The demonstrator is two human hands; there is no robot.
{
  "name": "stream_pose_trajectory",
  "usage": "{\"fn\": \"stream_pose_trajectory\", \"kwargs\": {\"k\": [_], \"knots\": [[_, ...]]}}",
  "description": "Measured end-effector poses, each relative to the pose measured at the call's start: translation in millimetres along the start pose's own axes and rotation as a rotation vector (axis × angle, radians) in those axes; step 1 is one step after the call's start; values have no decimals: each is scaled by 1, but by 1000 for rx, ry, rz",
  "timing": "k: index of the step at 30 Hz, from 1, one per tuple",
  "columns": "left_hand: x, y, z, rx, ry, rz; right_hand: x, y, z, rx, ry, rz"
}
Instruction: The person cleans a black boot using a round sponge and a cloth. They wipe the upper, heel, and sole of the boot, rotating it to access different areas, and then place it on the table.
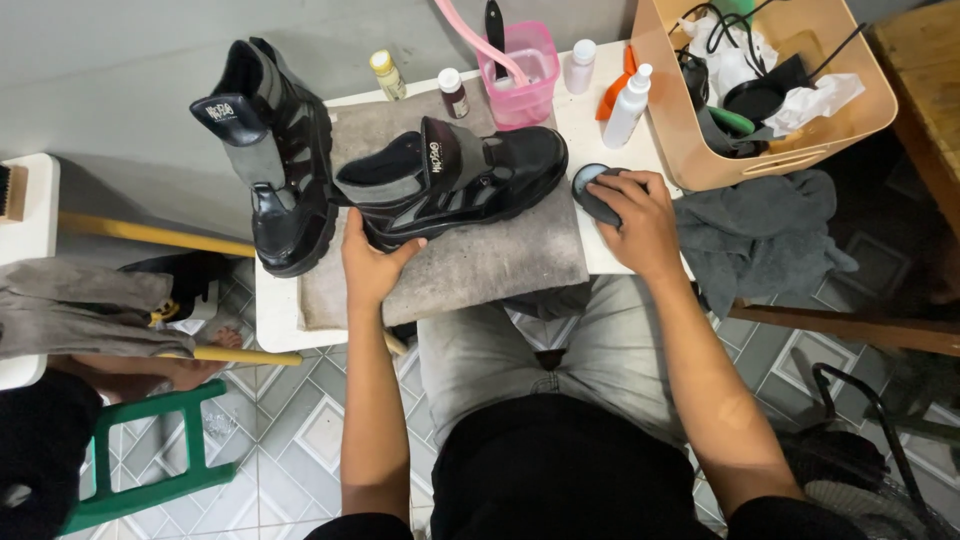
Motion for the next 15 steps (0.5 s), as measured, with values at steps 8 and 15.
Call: {"fn": "stream_pose_trajectory", "kwargs": {"k": [8,15], "knots": [[0,4,-1,8,-8,19,0,1,0,19,6,-2],[-1,-5,-2,19,-18,50,-7,7,6,8,10,-20]]}}
Point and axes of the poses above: each hand's wrist, its own x-axis towards the middle knuckle, its own z-axis out of the palm, y = z × x, the point moved 2 cm from there along x, towards the middle knuckle, and after that the axes turned 3 degrees about x, right-handed, at the moved point
